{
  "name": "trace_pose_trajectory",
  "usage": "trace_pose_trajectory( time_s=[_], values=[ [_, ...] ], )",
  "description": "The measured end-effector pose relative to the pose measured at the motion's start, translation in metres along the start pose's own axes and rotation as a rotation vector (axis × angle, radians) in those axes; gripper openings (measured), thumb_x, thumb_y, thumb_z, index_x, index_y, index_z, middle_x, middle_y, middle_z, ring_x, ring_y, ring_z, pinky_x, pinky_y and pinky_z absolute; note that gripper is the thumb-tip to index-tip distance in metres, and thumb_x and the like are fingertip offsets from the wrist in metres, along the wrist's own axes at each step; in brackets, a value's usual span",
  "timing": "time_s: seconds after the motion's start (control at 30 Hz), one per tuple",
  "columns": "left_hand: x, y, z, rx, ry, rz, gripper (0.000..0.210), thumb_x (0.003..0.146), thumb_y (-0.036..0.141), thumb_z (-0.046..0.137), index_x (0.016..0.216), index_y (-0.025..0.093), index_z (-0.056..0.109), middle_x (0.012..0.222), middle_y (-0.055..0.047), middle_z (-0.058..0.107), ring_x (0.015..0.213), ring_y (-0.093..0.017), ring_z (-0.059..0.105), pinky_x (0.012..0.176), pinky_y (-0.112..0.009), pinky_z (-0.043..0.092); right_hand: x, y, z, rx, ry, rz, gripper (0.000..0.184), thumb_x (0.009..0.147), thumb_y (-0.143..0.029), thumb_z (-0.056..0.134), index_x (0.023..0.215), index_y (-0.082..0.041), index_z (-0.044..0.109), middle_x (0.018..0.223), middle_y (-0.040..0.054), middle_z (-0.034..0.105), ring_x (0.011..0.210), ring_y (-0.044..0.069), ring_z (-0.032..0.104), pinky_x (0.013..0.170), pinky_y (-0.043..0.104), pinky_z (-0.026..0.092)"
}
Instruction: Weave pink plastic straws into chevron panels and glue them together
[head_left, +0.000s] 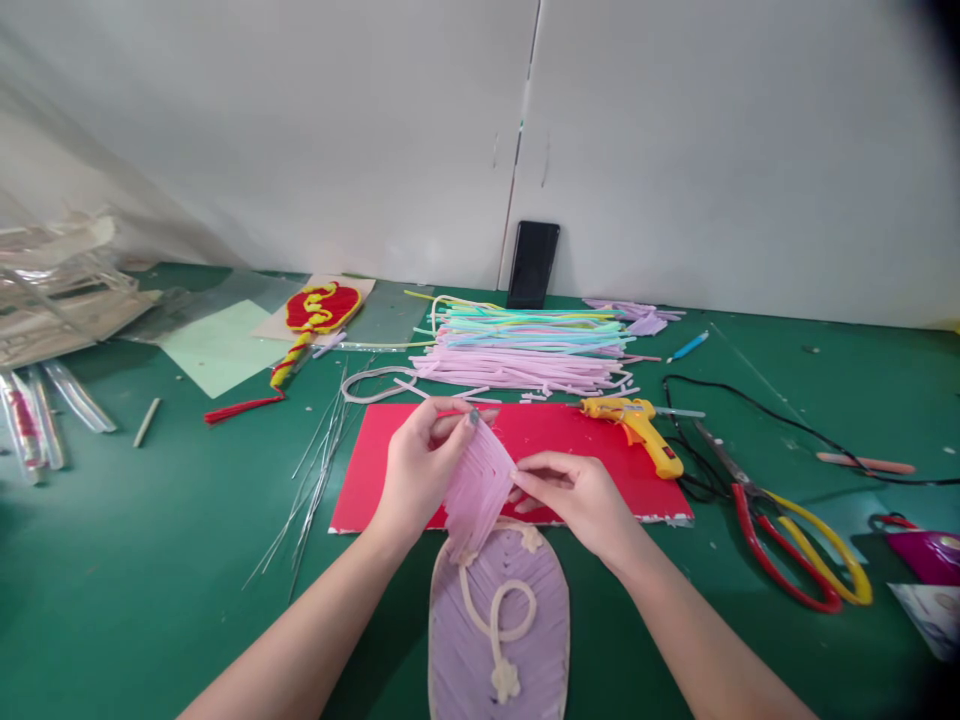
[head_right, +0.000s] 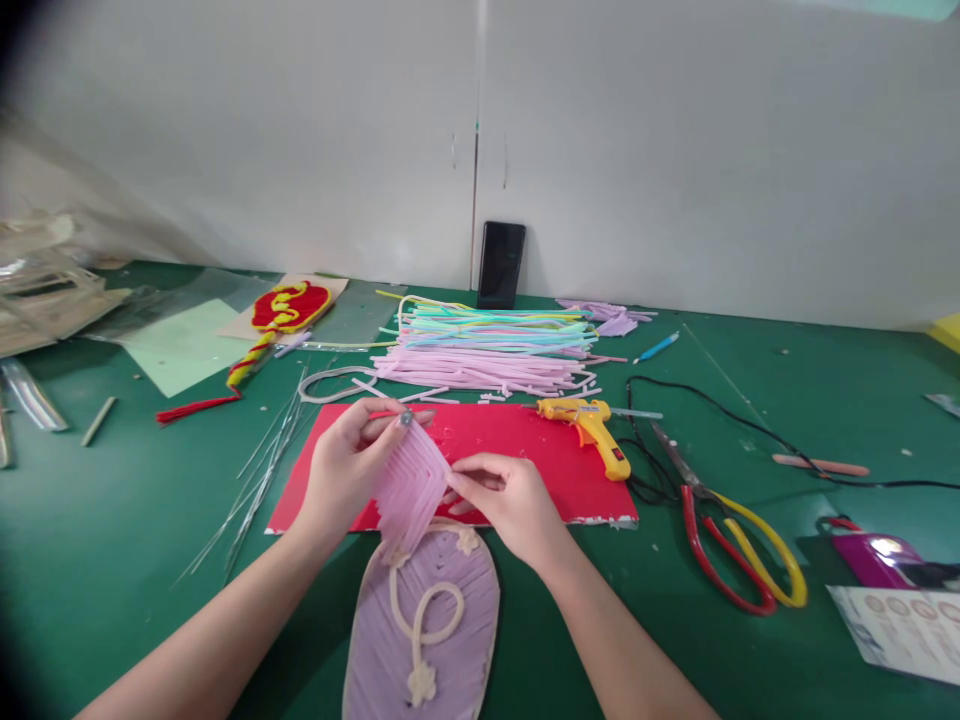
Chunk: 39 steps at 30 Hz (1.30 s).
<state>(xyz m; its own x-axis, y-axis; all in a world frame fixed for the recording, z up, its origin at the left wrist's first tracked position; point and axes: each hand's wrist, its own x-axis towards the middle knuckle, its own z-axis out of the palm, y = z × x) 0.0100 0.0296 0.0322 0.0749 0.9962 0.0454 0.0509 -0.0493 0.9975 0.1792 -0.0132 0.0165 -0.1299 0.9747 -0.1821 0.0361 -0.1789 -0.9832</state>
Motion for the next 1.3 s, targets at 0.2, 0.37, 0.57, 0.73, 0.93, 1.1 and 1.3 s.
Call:
trace_pose_trajectory(
  time_s=[0.2, 0.37, 0.57, 0.73, 0.93, 1.1, 1.3],
  values=[
    [0.0, 0.002, -0.001, 0.004, -0.005, 0.008, 0.036, 0.079, 0.027, 0.056, 0.115, 0.021, 0.051, 0.081, -0.004, 0.073, 0.07, -0.016, 0.068, 0.06, -0.023, 0.051, 0.001, 0.001, -0.001, -0.002, -0.002, -0.003, 0.023, 0.073, -0.037, 0.065, 0.083, -0.016, 0.068, 0.074, 0.0045, 0.071, 0.071, 0.02, 0.067, 0.069, 0.031, 0.055],
    [-0.001, 0.0, -0.002, 0.026, -0.02, 0.015, 0.037, 0.08, 0.028, 0.054, 0.116, 0.02, 0.054, 0.087, -0.006, 0.073, 0.071, -0.018, 0.068, 0.061, -0.024, 0.051, 0.001, 0.001, -0.001, 0.006, -0.002, -0.003, 0.025, 0.072, -0.039, 0.065, 0.083, -0.017, 0.068, 0.074, 0.0049, 0.071, 0.071, 0.021, 0.067, 0.069, 0.032, 0.055],
    [-0.001, -0.002, -0.002, 0.023, -0.004, 0.025, 0.04, 0.08, 0.028, 0.054, 0.119, 0.017, 0.055, 0.093, -0.009, 0.072, 0.08, -0.019, 0.067, 0.062, -0.023, 0.05, 0.001, 0.001, -0.001, -0.019, 0.002, -0.007, 0.026, 0.072, -0.039, 0.065, 0.083, -0.016, 0.068, 0.074, 0.0056, 0.071, 0.071, 0.021, 0.067, 0.07, 0.032, 0.054],
    [-0.001, 0.001, -0.003, -0.012, -0.042, -0.001, 0.042, 0.081, 0.029, 0.054, 0.121, 0.02, 0.052, 0.09, -0.007, 0.073, 0.078, -0.018, 0.067, 0.067, -0.024, 0.051, 0.001, -0.001, 0.0, -0.012, -0.003, 0.0, 0.025, 0.072, -0.038, 0.065, 0.083, -0.016, 0.068, 0.074, 0.0054, 0.071, 0.07, 0.021, 0.068, 0.069, 0.032, 0.055],
    [0.0, 0.004, 0.002, -0.201, -0.155, 0.0, 0.055, 0.081, 0.035, 0.053, 0.131, 0.018, 0.038, 0.117, -0.014, 0.061, 0.099, -0.021, 0.061, 0.081, -0.03, 0.048, 0.001, -0.004, 0.001, -0.011, 0.034, -0.008, 0.023, 0.072, -0.038, 0.065, 0.081, -0.017, 0.068, 0.074, 0.0048, 0.071, 0.071, 0.021, 0.068, 0.07, 0.031, 0.054],
    [0.004, 0.001, 0.005, -0.294, -0.184, -0.117, 0.064, 0.076, 0.037, 0.058, 0.132, 0.015, 0.035, 0.11, -0.013, 0.064, 0.092, -0.02, 0.063, 0.075, -0.027, 0.05, 0.004, -0.005, -0.005, 0.037, 0.18, -0.009, 0.026, 0.068, -0.039, 0.069, 0.079, -0.016, 0.067, 0.07, 0.0041, 0.07, 0.065, 0.02, 0.068, 0.066, 0.032, 0.056],
    [0.005, -0.01, 0.007, -0.173, -0.262, -0.184, 0.048, 0.066, 0.031, 0.069, 0.108, 0.012, 0.055, 0.096, -0.009, 0.068, 0.087, -0.022, 0.064, 0.074, -0.03, 0.05, 0.006, -0.002, -0.01, 0.047, 0.261, -0.022, 0.032, 0.065, -0.043, 0.07, 0.081, -0.015, 0.067, 0.073, 0.0052, 0.07, 0.065, 0.021, 0.068, 0.068, 0.035, 0.057]
  ],
)
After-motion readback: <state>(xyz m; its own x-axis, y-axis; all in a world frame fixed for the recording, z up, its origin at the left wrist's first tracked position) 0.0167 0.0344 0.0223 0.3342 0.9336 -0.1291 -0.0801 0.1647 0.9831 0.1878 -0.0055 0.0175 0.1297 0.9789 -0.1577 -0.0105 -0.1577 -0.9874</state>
